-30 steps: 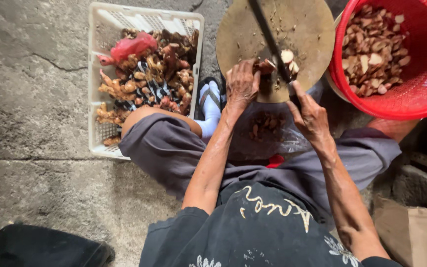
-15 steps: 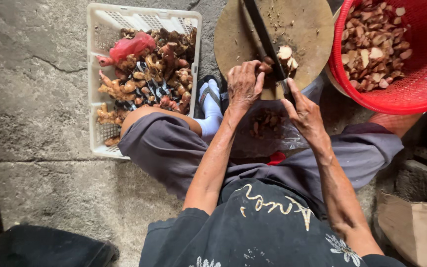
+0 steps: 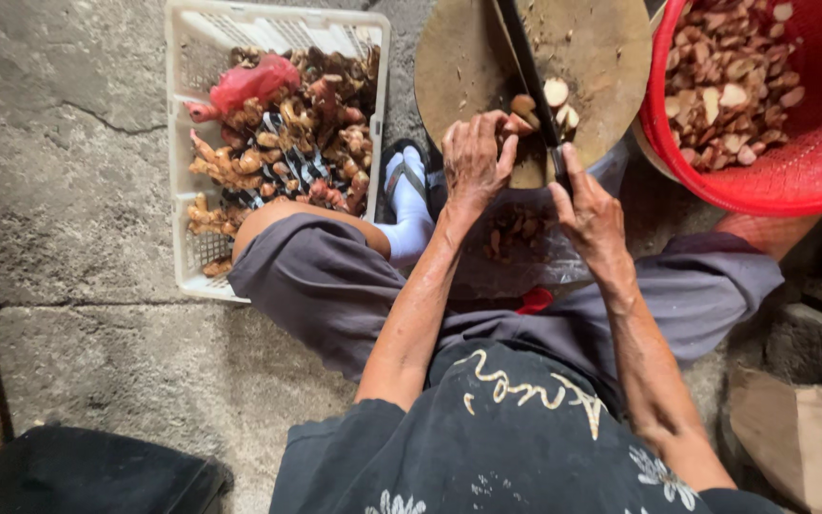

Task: The person sits cross-legged on the floor and uses a large knife to chop ginger roots on a round wooden board. They pick ginger from a white crate, slice it into small pieces, and transfer the pieces into a red basket.

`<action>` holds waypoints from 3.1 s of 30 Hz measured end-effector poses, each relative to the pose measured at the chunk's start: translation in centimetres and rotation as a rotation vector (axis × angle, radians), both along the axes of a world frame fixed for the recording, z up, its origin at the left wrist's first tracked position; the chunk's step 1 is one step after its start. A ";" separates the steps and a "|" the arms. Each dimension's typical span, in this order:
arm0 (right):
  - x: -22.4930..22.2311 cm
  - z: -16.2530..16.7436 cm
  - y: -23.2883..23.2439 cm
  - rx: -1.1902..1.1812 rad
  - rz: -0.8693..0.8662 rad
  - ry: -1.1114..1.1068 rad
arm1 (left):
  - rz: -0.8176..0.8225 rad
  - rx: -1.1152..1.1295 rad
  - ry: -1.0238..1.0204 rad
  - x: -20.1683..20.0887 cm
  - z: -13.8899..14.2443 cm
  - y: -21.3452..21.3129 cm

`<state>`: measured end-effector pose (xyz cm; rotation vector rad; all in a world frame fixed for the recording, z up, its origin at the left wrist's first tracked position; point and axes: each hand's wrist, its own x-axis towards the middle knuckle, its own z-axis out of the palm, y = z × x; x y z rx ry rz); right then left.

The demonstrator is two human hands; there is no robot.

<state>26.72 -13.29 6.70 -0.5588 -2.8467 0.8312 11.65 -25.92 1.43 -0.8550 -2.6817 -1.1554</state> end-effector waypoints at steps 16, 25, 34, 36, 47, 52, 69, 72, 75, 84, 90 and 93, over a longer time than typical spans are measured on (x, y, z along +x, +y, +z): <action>0.7 2.2 3.2 0.121 0.216 -0.013 | -0.024 -0.029 -0.030 0.2 -0.3 -0.1; 0.8 3.1 2.0 0.026 0.159 0.039 | -0.060 -0.035 -0.058 0.3 -0.9 -0.6; 1.0 3.6 0.0 0.034 0.092 0.139 | -0.060 0.073 -0.007 0.1 -1.4 -1.2; 0.9 2.2 -0.3 0.025 0.093 0.046 | -0.047 0.033 0.008 0.1 -1.2 -1.0; 0.9 0.3 1.4 -0.221 0.049 -0.052 | 0.015 0.067 -0.049 0.6 -0.7 -0.1; 1.1 -0.6 -1.2 0.045 0.052 -0.245 | 0.014 0.042 -0.018 0.5 -1.0 -0.6; 1.0 -0.5 -0.8 0.164 0.059 0.019 | 0.039 -0.065 0.113 0.9 -1.3 0.2; 0.5 -0.2 -1.0 0.196 0.091 -0.015 | 0.036 -0.062 0.055 0.9 -0.7 -0.1; 0.5 -0.4 -0.7 0.247 0.132 -0.005 | 0.047 -0.053 0.072 0.8 -0.2 0.1; 1.0 0.1 0.4 0.285 0.083 -0.044 | 0.065 -0.061 0.099 1.3 -1.6 1.0; 1.0 3.2 -0.8 0.075 0.085 0.136 | -0.012 0.085 -0.035 0.7 -2.8 -0.8; 1.1 4.4 -1.2 0.080 0.101 0.218 | -0.040 0.103 -0.112 0.6 -2.7 -1.6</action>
